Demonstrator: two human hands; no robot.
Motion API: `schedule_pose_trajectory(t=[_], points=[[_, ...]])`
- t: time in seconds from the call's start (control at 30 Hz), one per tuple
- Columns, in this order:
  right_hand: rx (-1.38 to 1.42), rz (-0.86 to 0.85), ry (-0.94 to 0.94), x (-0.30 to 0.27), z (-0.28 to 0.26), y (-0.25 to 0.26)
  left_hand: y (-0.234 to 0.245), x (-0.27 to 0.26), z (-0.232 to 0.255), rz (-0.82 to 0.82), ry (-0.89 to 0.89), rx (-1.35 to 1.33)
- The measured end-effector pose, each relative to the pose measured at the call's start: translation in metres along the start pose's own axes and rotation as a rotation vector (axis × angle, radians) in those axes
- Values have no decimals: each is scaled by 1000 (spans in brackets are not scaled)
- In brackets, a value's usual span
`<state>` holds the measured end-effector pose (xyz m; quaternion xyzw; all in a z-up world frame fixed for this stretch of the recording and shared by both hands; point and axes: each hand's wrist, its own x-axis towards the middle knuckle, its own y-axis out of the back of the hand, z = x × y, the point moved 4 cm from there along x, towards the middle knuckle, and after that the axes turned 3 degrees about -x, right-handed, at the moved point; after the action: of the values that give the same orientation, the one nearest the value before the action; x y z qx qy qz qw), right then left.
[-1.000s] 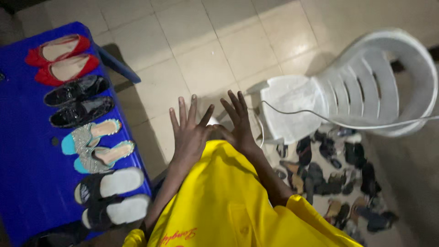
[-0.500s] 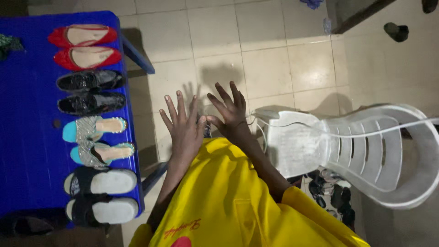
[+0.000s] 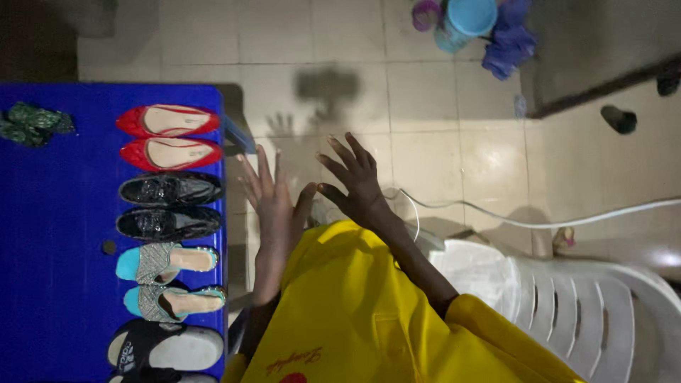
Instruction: The person picks up a shoe and wipes the sole and sides with a cloth.
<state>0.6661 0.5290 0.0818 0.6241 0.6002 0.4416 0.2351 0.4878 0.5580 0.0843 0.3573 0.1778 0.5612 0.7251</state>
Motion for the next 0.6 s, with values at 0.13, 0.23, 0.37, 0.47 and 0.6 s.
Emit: schedule_pose_trajectory(t=[0.13,0.23,0.37,0.47,0.6], points=[[147,31,85,38,9,-14,11,24,-16,80,115,84],[230,-4,175,74,8,-25,22,35,-18,149,227,140],[-8,-121,310,127,8,-40,36,59,-14,267,279,301],[85,-220,428,150,7,-49,36,65,-18,322,390,321],[183,-477,544,188,-7,-62,39,62,-22,482,491,295]])
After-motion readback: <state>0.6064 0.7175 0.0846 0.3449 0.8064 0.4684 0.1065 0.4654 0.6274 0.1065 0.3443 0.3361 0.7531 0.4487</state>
